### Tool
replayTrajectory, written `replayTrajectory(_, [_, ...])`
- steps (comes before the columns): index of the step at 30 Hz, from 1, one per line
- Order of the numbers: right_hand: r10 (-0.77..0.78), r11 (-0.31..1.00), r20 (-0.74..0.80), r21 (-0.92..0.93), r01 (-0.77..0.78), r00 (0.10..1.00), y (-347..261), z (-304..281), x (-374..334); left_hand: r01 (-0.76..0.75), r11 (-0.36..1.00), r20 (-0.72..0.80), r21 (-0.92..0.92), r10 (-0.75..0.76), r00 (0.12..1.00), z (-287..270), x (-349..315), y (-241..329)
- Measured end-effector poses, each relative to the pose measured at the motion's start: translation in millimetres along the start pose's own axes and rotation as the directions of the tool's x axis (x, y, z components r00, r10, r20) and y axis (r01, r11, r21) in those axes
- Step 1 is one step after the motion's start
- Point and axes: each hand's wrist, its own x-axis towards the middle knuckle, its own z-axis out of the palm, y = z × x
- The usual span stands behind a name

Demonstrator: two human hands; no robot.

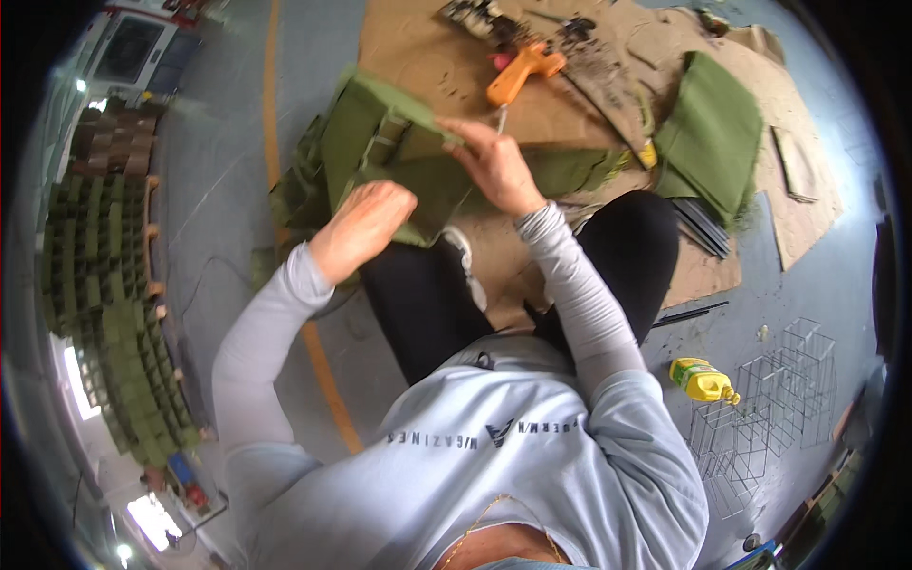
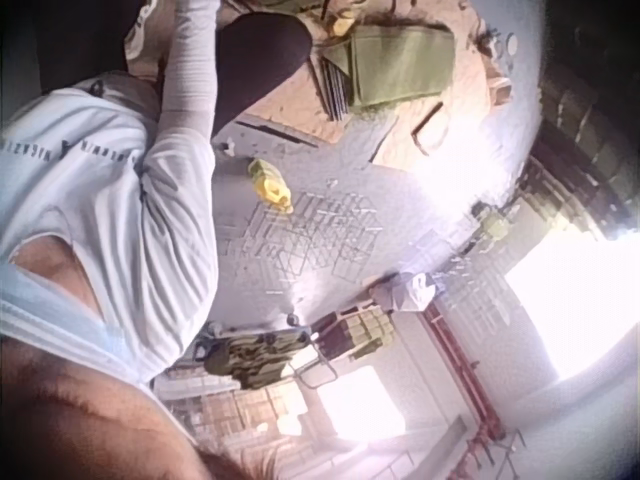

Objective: The person assembles green cardboard boxes by sealing the edges with a hot glue gun and trimming loose material with scissors.

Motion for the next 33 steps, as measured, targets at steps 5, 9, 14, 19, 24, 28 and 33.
replayTrajectory(5, [0.153,0.954,0.259,0.211,-0.211,0.954,5,-40,20,-0.023,0.999,-0.243,0.043,0.033,0.970,4,-2,25])
replayTrajectory(9, [0.486,0.872,-0.360,0.260,-0.414,0.797,84,-89,79,0.088,0.993,-0.177,0.083,-0.073,0.982,11,7,31])
replayTrajectory(14, [0.284,0.723,-0.496,-0.451,-0.523,0.821,171,-120,136,0.165,0.982,-0.122,0.094,-0.153,0.981,12,0,38])
replayTrajectory(19, [0.332,0.468,-0.196,-0.815,-0.342,0.923,272,-156,156,0.207,0.978,0.015,-0.012,-0.207,0.978,8,11,44])
replayTrajectory(24, [0.356,0.082,-0.231,-0.957,-0.277,0.905,305,-130,161,0.268,0.961,-0.110,-0.068,-0.275,0.955,9,-4,48])
replayTrajectory(28, [0.363,0.133,-0.170,-0.964,-0.232,0.916,287,-156,169,0.294,0.952,-0.115,-0.087,-0.303,0.946,10,-1,45])
replayTrajectory(33, [0.718,0.622,-0.023,-0.427,-0.656,0.695,244,-201,155,0.443,0.889,0.176,-0.114,-0.421,0.890,4,12,38])
